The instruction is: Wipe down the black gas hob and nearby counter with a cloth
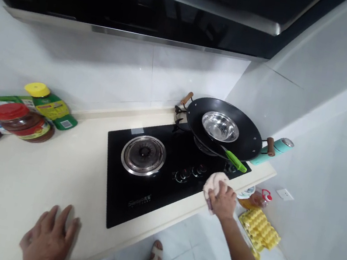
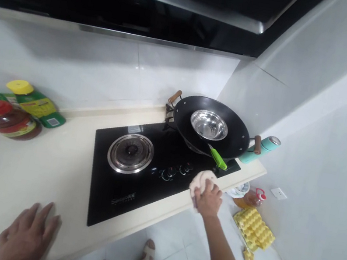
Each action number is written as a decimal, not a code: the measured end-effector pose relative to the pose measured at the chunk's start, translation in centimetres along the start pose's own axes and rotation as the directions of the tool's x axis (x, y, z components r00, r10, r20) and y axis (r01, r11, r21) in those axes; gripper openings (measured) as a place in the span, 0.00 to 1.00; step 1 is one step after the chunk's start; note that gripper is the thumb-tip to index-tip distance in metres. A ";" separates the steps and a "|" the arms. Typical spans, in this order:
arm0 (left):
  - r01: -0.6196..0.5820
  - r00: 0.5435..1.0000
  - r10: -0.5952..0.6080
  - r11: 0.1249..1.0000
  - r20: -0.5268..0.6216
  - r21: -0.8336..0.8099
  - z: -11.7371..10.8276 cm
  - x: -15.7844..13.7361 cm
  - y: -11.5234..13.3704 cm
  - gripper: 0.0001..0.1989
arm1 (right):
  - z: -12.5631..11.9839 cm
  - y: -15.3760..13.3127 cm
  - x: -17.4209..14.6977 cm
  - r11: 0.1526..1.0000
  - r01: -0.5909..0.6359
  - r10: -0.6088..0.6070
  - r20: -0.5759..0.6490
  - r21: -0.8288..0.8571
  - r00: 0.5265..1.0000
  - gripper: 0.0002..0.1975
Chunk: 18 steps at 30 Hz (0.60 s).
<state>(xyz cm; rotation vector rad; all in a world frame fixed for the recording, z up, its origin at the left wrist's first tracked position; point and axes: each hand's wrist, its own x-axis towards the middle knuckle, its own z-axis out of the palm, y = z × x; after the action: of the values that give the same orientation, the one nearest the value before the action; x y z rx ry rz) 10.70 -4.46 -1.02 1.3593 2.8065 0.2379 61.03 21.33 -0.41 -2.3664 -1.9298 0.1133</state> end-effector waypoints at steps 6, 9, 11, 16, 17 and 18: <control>-0.032 0.998 0.033 0.999 0.054 -0.017 -0.8 -0.3 0.6 0.32 | 1.4 -9.6 -12.6 0.968 0.247 -0.242 0.086 -0.042 0.966 0.40; -0.014 0.995 0.018 0.999 0.095 -0.037 -1.2 -0.4 0.9 0.32 | 1.6 -14.2 -18.0 0.947 0.319 -0.319 0.177 0.029 0.931 0.43; -0.005 0.996 0.008 0.999 0.094 -0.041 -1.3 -0.5 1.0 0.32 | 1.9 -17.0 -21.2 0.930 0.360 -0.367 0.248 0.073 0.897 0.47; -0.037 0.998 0.039 0.999 0.057 -0.030 -1.0 -0.7 0.7 0.31 | 3.2 -22.5 -27.9 0.851 0.491 -0.524 0.364 0.186 0.770 0.54; -0.040 0.998 0.041 0.999 0.054 -0.027 -1.0 -0.7 0.7 0.31 | 3.3 -23.4 -29.0 0.826 0.522 -0.563 0.374 0.214 0.737 0.54; -0.043 0.998 0.044 0.999 0.049 -0.024 -0.9 -0.7 0.6 0.31 | 3.4 -24.1 -29.9 0.797 0.554 -0.603 0.380 0.242 0.701 0.54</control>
<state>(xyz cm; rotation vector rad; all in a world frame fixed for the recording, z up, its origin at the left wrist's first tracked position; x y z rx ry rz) 11.56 -4.80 -0.05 1.4029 2.7282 0.2338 31.22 -3.06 -0.93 -1.6323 -2.6967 0.7434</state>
